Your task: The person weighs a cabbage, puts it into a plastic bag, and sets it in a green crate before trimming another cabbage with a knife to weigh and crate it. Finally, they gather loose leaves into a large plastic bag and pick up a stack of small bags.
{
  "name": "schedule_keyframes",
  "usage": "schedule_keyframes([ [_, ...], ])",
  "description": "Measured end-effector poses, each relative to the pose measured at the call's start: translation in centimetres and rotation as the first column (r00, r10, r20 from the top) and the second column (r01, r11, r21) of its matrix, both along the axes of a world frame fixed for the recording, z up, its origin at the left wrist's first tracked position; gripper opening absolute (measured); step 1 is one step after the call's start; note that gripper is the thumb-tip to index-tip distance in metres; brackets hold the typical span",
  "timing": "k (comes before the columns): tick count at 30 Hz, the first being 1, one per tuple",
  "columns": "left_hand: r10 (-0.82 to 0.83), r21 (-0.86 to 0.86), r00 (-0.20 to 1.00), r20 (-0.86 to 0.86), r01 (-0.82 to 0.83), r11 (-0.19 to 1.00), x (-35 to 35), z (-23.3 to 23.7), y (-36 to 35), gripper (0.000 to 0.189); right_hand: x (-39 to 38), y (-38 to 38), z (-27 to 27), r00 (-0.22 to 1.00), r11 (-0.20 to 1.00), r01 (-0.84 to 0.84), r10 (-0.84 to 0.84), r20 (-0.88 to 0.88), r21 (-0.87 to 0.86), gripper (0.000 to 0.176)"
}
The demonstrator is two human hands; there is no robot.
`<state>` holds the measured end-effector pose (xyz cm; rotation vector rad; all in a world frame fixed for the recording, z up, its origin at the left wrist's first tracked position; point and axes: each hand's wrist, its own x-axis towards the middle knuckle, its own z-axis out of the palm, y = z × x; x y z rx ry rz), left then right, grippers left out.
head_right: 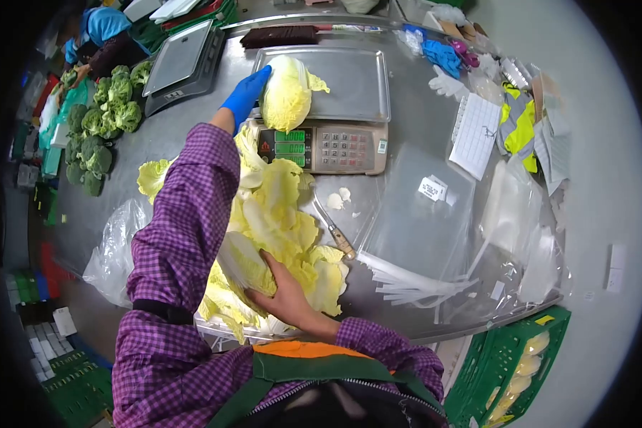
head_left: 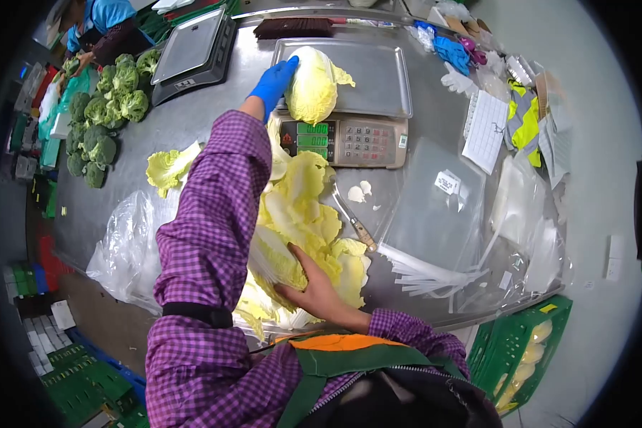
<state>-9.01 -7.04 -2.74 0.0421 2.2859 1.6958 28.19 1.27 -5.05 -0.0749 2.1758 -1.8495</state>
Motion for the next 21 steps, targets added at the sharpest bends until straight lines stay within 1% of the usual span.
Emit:
schedule_keyframes([
  [2,-0.025,0.126,0.999,0.035,0.020,0.992,0.8,0.1,-1.8,0.069,0.7,-1.1,-0.9,0.999,0.999,-0.022,0.021,-0.049,-0.023,0.079],
  [3,-0.027,0.112,0.999,0.035,0.023,0.993,1.4,0.5,-2.5,0.069,0.7,-1.5,-1.0,0.999,0.999,-0.019,0.017,-0.050,-0.037,0.079],
  [5,0.086,0.119,0.993,0.084,-0.096,0.988,2.8,1.3,-3.8,0.071,0.6,-2.0,-1.2,0.966,0.978,-0.160,0.183,-0.180,0.131,0.074],
  [6,0.084,0.111,0.993,0.083,-0.093,0.990,3.2,1.6,-4.5,0.071,0.6,-2.0,-1.2,0.967,0.980,-0.158,0.178,-0.182,0.123,0.074],
  [8,0.150,0.114,0.986,0.080,-0.158,0.981,3.8,2.1,-5.9,0.061,0.5,-1.3,-1.3,0.912,0.939,-0.287,0.328,-0.246,0.187,0.059],
  [9,0.147,0.132,0.986,0.073,-0.155,0.979,3.9,2.2,-6.7,0.063,-0.2,-0.2,0.0,0.931,0.949,-0.284,0.307,-0.199,0.136,0.044],
  [10,0.145,0.127,0.987,0.074,-0.154,0.980,3.9,2.4,-7.1,0.063,-0.6,1.1,0.0,0.978,0.980,-0.195,0.197,-0.073,0.042,0.041],
  [11,0.146,0.133,0.986,0.083,-0.156,0.979,3.7,2.6,-7.5,0.065,-0.9,2.6,-0.1,0.994,0.995,-0.091,0.093,0.066,-0.037,0.037],
  [12,0.148,0.141,0.985,0.092,-0.160,0.977,3.6,2.6,-7.6,0.068,-1.7,4.5,-0.6,0.999,0.998,0.048,-0.048,0.004,0.041,0.037],
  [13,0.141,0.131,0.986,0.085,-0.151,0.980,3.4,2.6,-7.4,0.072,-2.6,6.5,-1.4,0.981,0.976,0.189,-0.183,-0.068,0.110,0.036],
  [14,0.139,0.131,0.986,0.088,-0.150,0.980,3.2,2.6,-6.9,0.072,-3.3,8.7,-3.2,0.956,0.914,0.256,-0.193,-0.220,0.313,0.037],
  [15,0.173,0.070,0.980,0.099,-0.180,0.981,2.9,2.7,-5.8,0.076,-4.0,10.3,-5.1,0.915,0.804,0.340,-0.164,-0.368,0.487,0.039],
  [16,0.205,0.008,0.973,0.108,-0.207,0.978,2.7,2.8,-4.6,0.080,-4.3,10.9,-5.8,0.916,0.804,0.340,-0.164,-0.367,0.489,0.039],
  [17,0.226,-0.021,0.964,0.141,-0.225,0.974,2.3,2.9,-3.2,0.088,-4.6,11.4,-6.5,0.953,0.730,0.272,-0.113,-0.281,0.627,0.041],
  [18,0.225,-0.022,0.964,0.142,-0.224,0.974,2.2,3.1,-1.6,0.088,-4.9,11.6,-7.2,0.980,0.639,0.188,-0.074,-0.184,0.746,0.044],
  [19,0.231,-0.032,0.960,0.156,-0.229,0.973,2.2,3.2,0.1,0.095,-5.3,11.5,-7.9,0.994,0.649,0.107,-0.053,-0.095,0.753,0.047],
  [20,0.239,-0.042,0.956,0.169,-0.235,0.971,2.2,3.5,1.3,0.102,-5.5,11.5,-8.5,0.994,0.650,0.105,-0.053,-0.093,0.753,0.047],
  [21,0.136,-0.021,0.975,0.177,-0.134,0.991,0.7,2.0,1.9,0.090,-5.7,11.4,-8.7,0.993,0.656,0.110,-0.047,-0.105,0.747,0.044],
])
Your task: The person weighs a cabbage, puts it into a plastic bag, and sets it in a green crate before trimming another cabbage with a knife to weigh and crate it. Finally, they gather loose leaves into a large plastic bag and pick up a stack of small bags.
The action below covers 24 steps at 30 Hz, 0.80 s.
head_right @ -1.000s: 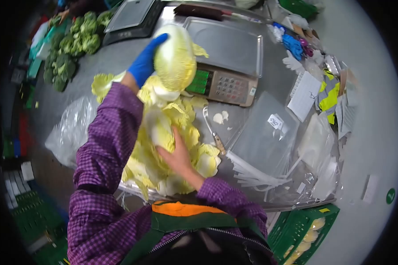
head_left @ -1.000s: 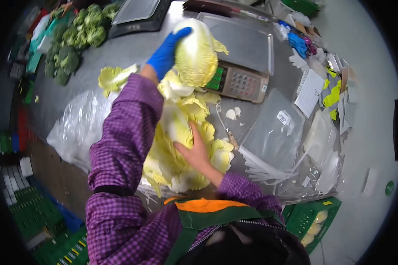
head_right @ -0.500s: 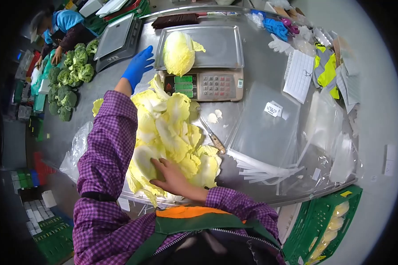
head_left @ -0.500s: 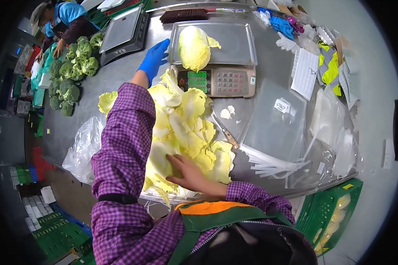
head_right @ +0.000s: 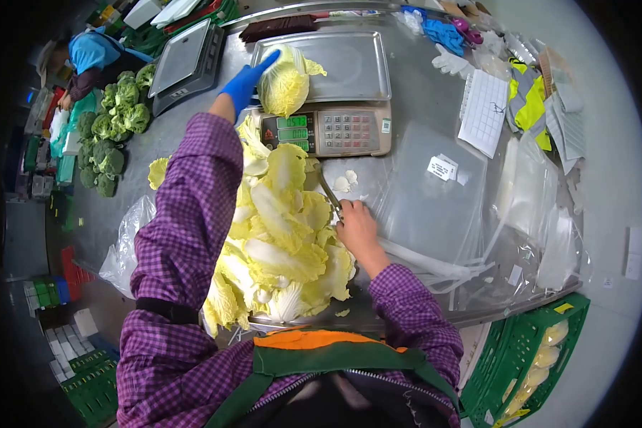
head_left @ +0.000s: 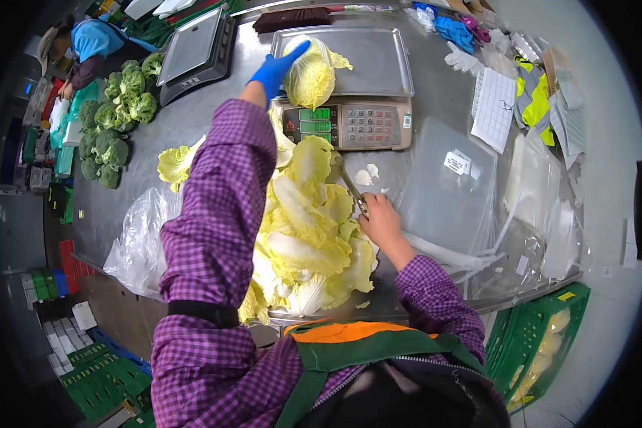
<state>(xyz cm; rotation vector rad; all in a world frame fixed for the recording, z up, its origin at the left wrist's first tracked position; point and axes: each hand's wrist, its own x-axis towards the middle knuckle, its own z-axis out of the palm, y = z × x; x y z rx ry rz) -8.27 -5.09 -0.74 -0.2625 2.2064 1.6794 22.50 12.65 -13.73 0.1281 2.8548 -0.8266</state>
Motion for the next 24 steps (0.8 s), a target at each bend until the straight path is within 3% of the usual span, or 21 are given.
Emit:
schedule_keyframes([
  [1,-0.101,0.021,0.995,0.003,0.101,0.995,-1.6,-2.2,0.4,0.079,-0.2,0.0,-0.3,1.000,1.000,-0.009,0.008,-0.013,-0.010,0.042],
  [2,-0.101,0.102,0.995,0.010,0.099,0.990,-2.2,-3.4,1.0,0.065,-0.4,0.2,-0.7,1.000,1.000,-0.010,0.010,-0.013,-0.014,0.042],
  [4,-0.112,0.189,0.992,0.065,0.098,0.977,-1.4,-2.5,0.7,0.061,-0.6,1.1,-0.9,0.977,0.926,0.207,-0.212,0.018,-0.316,0.036],
  [5,-0.129,0.281,0.984,0.120,0.091,0.955,-0.7,-2.2,0.4,0.057,-0.3,1.7,-0.9,0.977,0.924,0.207,-0.213,0.017,-0.320,0.036],
  [6,-0.126,0.393,0.982,0.142,0.061,0.917,1.5,-0.7,0.2,0.054,0.1,2.3,0.7,0.926,0.736,0.376,-0.322,0.197,-0.563,0.033],
  [7,-0.146,0.433,0.988,0.057,0.108,0.895,3.9,-0.1,-0.5,0.053,0.7,2.9,2.3,0.846,0.459,0.528,-0.354,0.398,-0.714,0.032],
  [8,-0.105,0.503,0.994,0.005,0.088,0.860,7.1,0.8,-1.3,0.057,1.7,3.7,3.7,0.878,0.419,0.465,-0.329,0.347,-0.779,0.031],
  [10,-0.188,0.415,0.968,-0.168,0.242,0.877,12.6,1.5,-4.1,0.068,3.2,3.7,5.6,0.897,0.438,0.420,-0.333,0.291,-0.795,0.030],
  [13,-0.302,-0.058,0.862,-0.408,0.306,0.950,22.3,1.9,-7.7,0.104,5.1,2.5,8.0,0.933,0.456,0.315,-0.310,0.183,-0.833,0.029],
  [15,-0.342,-0.137,0.890,-0.302,0.315,0.939,28.3,2.1,-8.7,0.112,6.5,0.9,9.3,0.947,0.438,0.270,-0.284,0.152,-0.857,0.028],
  [17,-0.342,-0.183,0.889,-0.303,0.298,0.937,32.8,-0.4,-9.5,0.115,7.5,-0.3,10.2,0.998,0.716,0.063,-0.057,0.032,-0.696,0.025],
  [18,-0.417,-0.301,0.862,-0.289,0.331,0.894,34.2,-1.9,-10.3,0.113,8.1,-1.4,10.3,1.000,0.751,0.016,-0.027,-0.006,-0.660,0.023],
  [19,-0.467,-0.477,0.841,-0.272,0.303,0.825,35.6,-2.9,-10.5,0.115,8.5,-1.9,9.8,0.997,0.765,-0.014,0.056,0.044,-0.644,0.023],
  [21,-0.476,-0.580,0.859,-0.191,0.292,0.760,36.9,-4.6,-10.7,0.110,9.7,-3.4,7.4,0.994,0.771,-0.063,0.107,0.032,-0.634,0.024],
  [24,-0.457,-0.598,0.861,-0.224,0.249,0.762,36.7,-4.8,-11.3,0.106,10.4,-4.4,5.9,0.986,0.795,-0.082,0.154,0.070,-0.600,0.024],
])
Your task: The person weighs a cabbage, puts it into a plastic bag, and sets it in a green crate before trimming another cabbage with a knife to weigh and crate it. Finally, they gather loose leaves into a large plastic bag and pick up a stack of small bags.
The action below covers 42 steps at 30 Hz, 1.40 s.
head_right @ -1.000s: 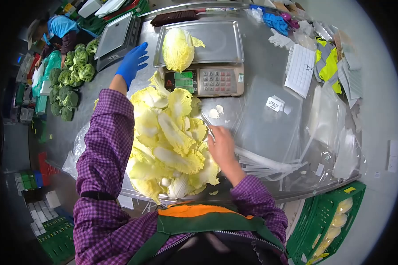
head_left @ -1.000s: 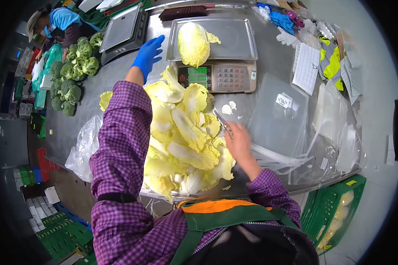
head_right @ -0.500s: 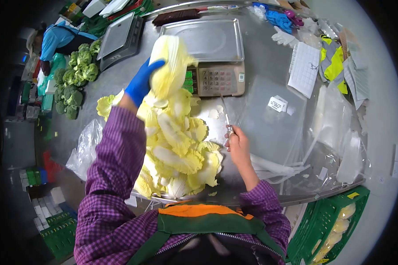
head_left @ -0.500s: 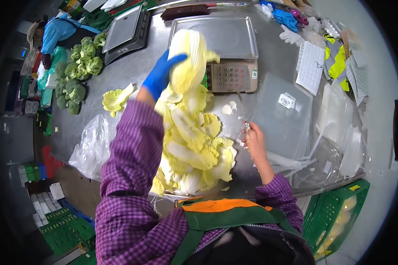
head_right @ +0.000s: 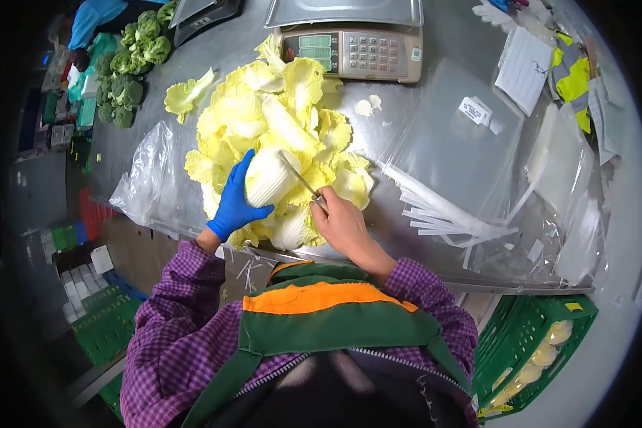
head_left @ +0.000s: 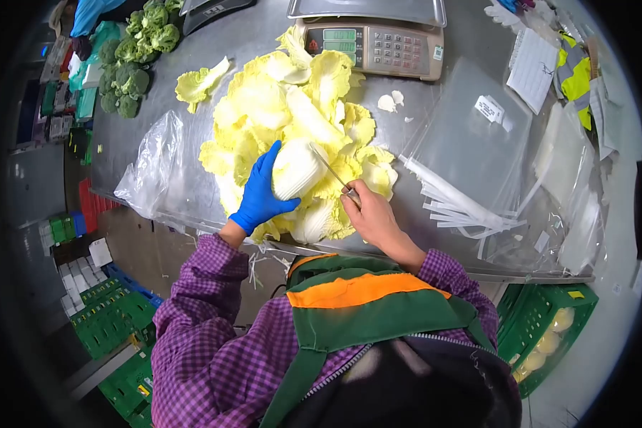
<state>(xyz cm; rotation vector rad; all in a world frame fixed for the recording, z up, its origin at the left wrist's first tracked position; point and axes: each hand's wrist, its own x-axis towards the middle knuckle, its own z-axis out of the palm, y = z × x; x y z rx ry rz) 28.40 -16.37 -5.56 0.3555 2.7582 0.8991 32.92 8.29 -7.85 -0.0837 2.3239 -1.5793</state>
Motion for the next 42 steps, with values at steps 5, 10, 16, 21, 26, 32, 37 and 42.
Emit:
schedule_keyframes([
  [5,-0.035,0.010,0.999,0.023,0.035,0.999,-0.6,-0.3,0.3,0.105,-0.7,-0.8,0.3,0.999,1.000,-0.025,0.025,-0.020,0.000,0.022],
  [10,-0.040,0.007,0.998,0.045,0.040,0.999,-0.9,-0.2,0.1,0.104,-1.5,-1.3,-1.0,0.996,0.999,-0.036,0.039,-0.078,0.037,0.021],
  [16,-0.055,0.003,0.995,0.083,0.055,0.998,-1.5,-0.3,-0.1,0.104,-2.1,-1.1,-1.2,0.991,0.988,-0.127,0.129,-0.016,0.085,0.020],
  [21,-0.053,0.012,0.995,0.088,0.052,0.999,-1.7,-0.5,0.0,0.104,-2.1,-1.0,-0.4,0.990,0.985,-0.138,0.140,-0.005,0.105,0.020],
  [26,-0.057,0.023,0.991,0.119,0.055,0.998,-2.1,-0.3,0.0,0.104,-2.3,-1.0,-0.2,0.996,0.992,-0.086,0.088,-0.015,0.097,0.019],
  [32,-0.056,0.004,0.990,0.129,0.056,0.998,-2.2,-0.5,0.0,0.104,-2.9,-1.2,-0.9,0.991,0.984,-0.121,0.126,-0.033,0.129,0.019],
  [37,-0.047,0.005,0.992,0.114,0.047,0.999,-2.4,-0.9,0.1,0.102,-4.1,-1.5,-1.8,0.991,0.968,-0.125,0.134,-0.029,0.216,0.021],
  [42,-0.064,0.004,0.993,0.099,0.064,0.998,-2.8,-1.0,0.1,0.101,-4.5,-0.7,-0.8,0.956,0.928,-0.285,0.256,0.146,0.241,0.022],
])
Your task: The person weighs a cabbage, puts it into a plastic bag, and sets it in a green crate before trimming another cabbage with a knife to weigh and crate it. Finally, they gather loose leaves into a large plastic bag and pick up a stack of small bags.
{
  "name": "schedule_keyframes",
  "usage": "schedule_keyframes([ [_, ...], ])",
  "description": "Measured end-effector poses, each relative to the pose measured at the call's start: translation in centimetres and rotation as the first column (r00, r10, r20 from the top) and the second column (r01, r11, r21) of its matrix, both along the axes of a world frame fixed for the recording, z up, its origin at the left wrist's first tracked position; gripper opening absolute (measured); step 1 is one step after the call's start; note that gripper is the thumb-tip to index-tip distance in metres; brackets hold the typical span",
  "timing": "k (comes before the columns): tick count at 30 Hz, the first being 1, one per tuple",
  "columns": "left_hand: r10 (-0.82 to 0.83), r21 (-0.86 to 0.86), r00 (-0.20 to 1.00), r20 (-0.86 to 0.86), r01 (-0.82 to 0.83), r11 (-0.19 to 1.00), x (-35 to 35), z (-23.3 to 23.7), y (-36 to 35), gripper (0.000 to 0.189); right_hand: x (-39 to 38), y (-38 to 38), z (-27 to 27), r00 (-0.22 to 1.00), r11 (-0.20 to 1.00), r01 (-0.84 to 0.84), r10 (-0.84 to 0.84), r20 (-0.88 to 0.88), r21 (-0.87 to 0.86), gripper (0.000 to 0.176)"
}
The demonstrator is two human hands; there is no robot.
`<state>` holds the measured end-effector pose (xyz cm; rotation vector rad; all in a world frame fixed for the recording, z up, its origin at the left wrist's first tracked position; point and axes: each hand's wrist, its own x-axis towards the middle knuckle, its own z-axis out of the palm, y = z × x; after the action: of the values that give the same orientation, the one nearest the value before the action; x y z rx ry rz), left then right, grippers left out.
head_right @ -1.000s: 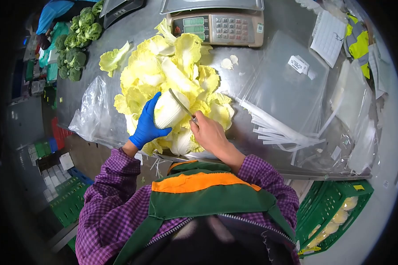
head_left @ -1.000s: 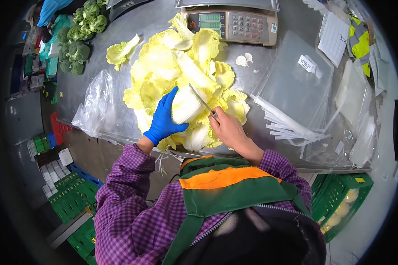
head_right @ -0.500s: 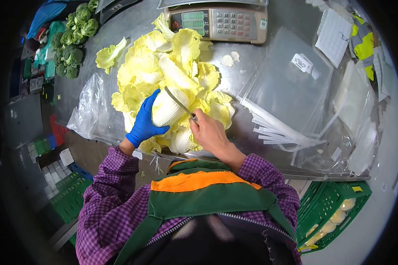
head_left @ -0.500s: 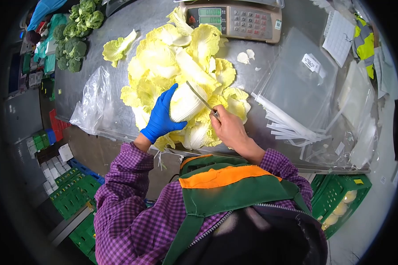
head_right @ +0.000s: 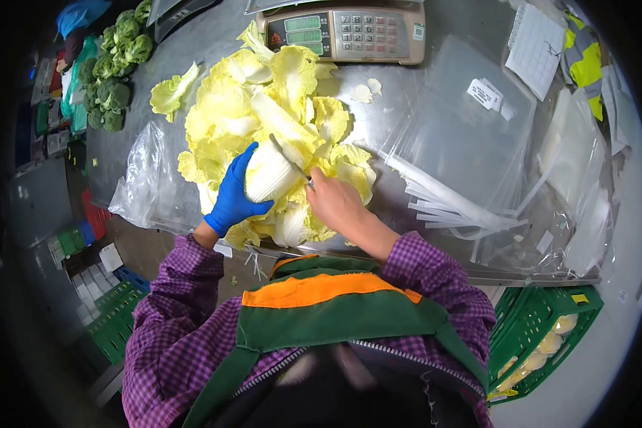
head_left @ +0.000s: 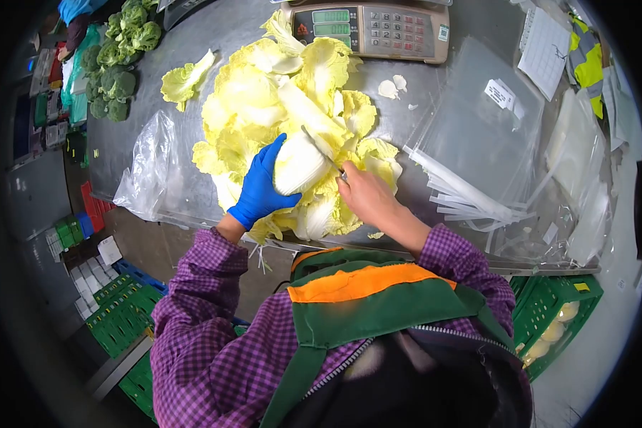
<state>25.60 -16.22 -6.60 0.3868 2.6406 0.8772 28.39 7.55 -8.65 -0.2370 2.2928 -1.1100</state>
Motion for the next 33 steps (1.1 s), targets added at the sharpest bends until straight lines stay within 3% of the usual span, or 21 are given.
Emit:
schedule_keyframes([
  [7,0.048,0.062,0.999,-0.013,-0.047,0.997,0.8,-0.6,-0.4,0.102,-1.6,-1.3,-1.9,0.998,0.999,-0.029,0.031,-0.050,0.029,0.027],
  [10,0.038,0.088,0.999,-0.022,-0.036,0.996,1.1,-0.7,-0.6,0.104,-0.4,-1.3,-1.4,0.990,0.999,0.043,-0.042,-0.135,0.011,0.028],
  [12,0.059,0.077,0.998,-0.029,-0.057,0.995,1.5,-1.0,-0.6,0.104,-0.4,-0.8,-0.9,1.000,0.991,0.014,-0.018,0.024,0.131,0.029],
  [17,0.010,0.084,0.987,-0.163,0.004,0.996,2.0,-0.8,-0.6,0.104,-2.5,-2.4,-4.0,0.992,0.981,0.061,-0.039,-0.121,0.184,0.025],
  [19,0.082,0.134,0.990,-0.115,-0.066,0.989,2.6,0.3,-0.7,0.104,-2.1,-1.4,-2.5,0.987,0.996,0.090,-0.089,-0.131,0.002,0.029],
  [20,0.084,0.215,0.990,-0.109,-0.059,0.975,2.6,0.5,-1.0,0.105,-2.2,-0.5,-0.9,0.955,0.949,0.223,-0.167,0.243,-0.222,0.042],
  [21,0.092,0.220,0.988,-0.120,-0.063,0.973,2.8,1.2,-0.7,0.105,-2.1,-0.4,0.7,0.959,0.952,0.213,-0.161,0.231,-0.221,0.042],
  [23,0.279,0.555,0.959,-0.055,-0.203,0.806,3.2,3.1,1.0,0.109,-1.7,-0.3,3.0,0.795,0.661,0.568,-0.290,0.532,-0.490,0.051],
  [24,0.286,0.519,0.946,-0.152,-0.169,0.838,3.3,3.2,1.3,0.114,-1.7,-0.6,4.2,0.793,0.558,0.591,-0.269,0.547,-0.582,0.058],
  [25,0.296,0.526,0.942,-0.157,-0.174,0.832,3.4,3.5,1.9,0.114,-1.9,-0.7,5.5,0.800,0.568,0.581,-0.265,0.539,-0.583,0.058],
  [27,0.235,0.765,0.970,-0.062,-0.105,0.636,3.0,4.7,3.6,0.117,-2.4,-0.8,7.3,0.876,0.550,0.476,-0.230,0.424,-0.686,0.061],
  [28,0.296,0.805,0.950,0.095,-0.248,0.539,3.2,5.6,4.7,0.111,-2.5,-0.8,7.2,0.898,0.629,0.430,-0.229,0.375,-0.647,0.065],
  [29,0.303,0.878,0.940,0.157,-0.273,0.393,3.3,4.6,4.9,0.090,-2.1,-1.1,6.6,0.901,0.636,0.424,-0.222,0.374,-0.645,0.065],
  [31,0.393,0.815,0.861,0.323,-0.464,0.347,3.4,3.2,5.6,0.066,-1.8,-2.0,5.5,0.895,0.717,0.437,-0.289,0.339,-0.543,0.065],
  [32,0.399,0.834,0.852,0.339,-0.469,0.292,3.8,3.0,5.5,0.050,-1.3,-1.8,5.3,0.892,0.718,0.442,-0.289,0.347,-0.538,0.064],
  [33,0.403,0.835,0.849,0.342,-0.471,0.284,3.8,2.9,5.3,0.050,-1.4,-1.6,5.4,0.894,0.724,0.438,-0.285,0.346,-0.534,0.064],
])
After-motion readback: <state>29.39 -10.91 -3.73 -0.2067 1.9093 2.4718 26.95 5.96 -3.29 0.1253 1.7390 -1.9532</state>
